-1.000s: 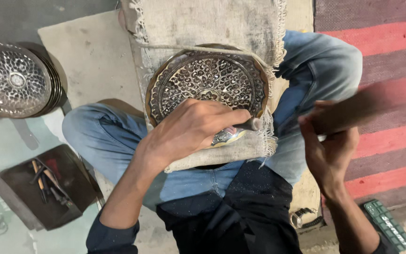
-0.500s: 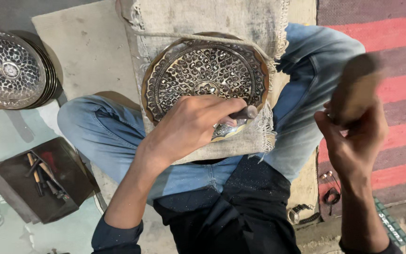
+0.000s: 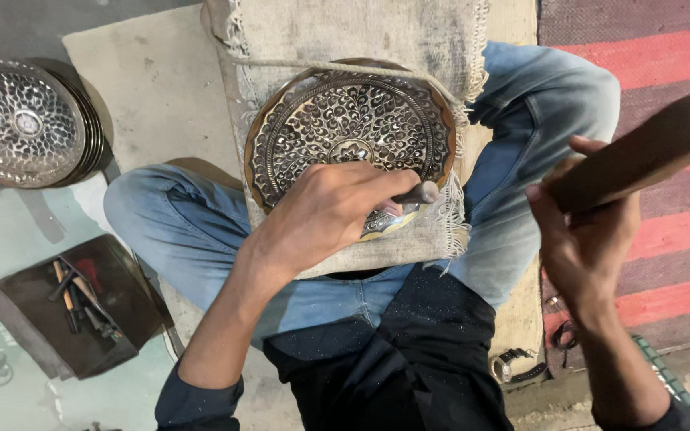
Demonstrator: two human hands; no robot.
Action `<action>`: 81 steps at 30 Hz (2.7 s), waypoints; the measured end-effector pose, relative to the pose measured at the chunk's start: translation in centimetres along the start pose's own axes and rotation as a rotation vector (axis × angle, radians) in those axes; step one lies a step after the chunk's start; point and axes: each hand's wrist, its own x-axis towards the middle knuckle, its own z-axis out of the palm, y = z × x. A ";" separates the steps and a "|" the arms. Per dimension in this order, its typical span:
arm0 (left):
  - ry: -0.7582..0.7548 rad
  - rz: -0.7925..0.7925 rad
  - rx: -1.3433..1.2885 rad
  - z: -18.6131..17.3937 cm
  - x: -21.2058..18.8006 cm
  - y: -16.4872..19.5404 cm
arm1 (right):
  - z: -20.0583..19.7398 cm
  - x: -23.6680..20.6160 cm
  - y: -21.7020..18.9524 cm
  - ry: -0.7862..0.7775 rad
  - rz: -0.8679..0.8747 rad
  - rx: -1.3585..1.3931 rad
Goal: The person sits cross-legged on the floor with a decorative brass plate resting on a cloth-covered cushion on their lap. They hold a punch against the plate's surface with one hand and strike it with a wooden mallet held in the other hand, repositioning the punch repeatedly to work the patterned metal.
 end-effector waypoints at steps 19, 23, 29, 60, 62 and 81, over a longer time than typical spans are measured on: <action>0.020 -0.026 -0.063 0.1 0.0 0.2 | -1.9 0.0 3.5 0.040 -0.303 -0.403; 0.033 -0.017 -0.076 0.2 0.0 0.1 | -1.3 0.3 2.9 0.017 -0.449 -0.665; 0.014 -0.032 -0.012 0.6 -0.1 -0.2 | -0.3 0.7 1.5 -0.022 -0.294 -0.455; -0.036 -0.038 0.030 0.4 -0.1 -0.3 | 0.3 0.3 1.4 -0.060 -0.371 -0.854; 0.016 0.008 0.009 0.4 -0.2 -0.4 | 0.4 0.2 1.5 -0.050 -0.301 -0.378; 0.207 -0.226 -0.372 0.6 -0.7 1.9 | -2.3 1.2 0.9 -0.056 0.065 -0.043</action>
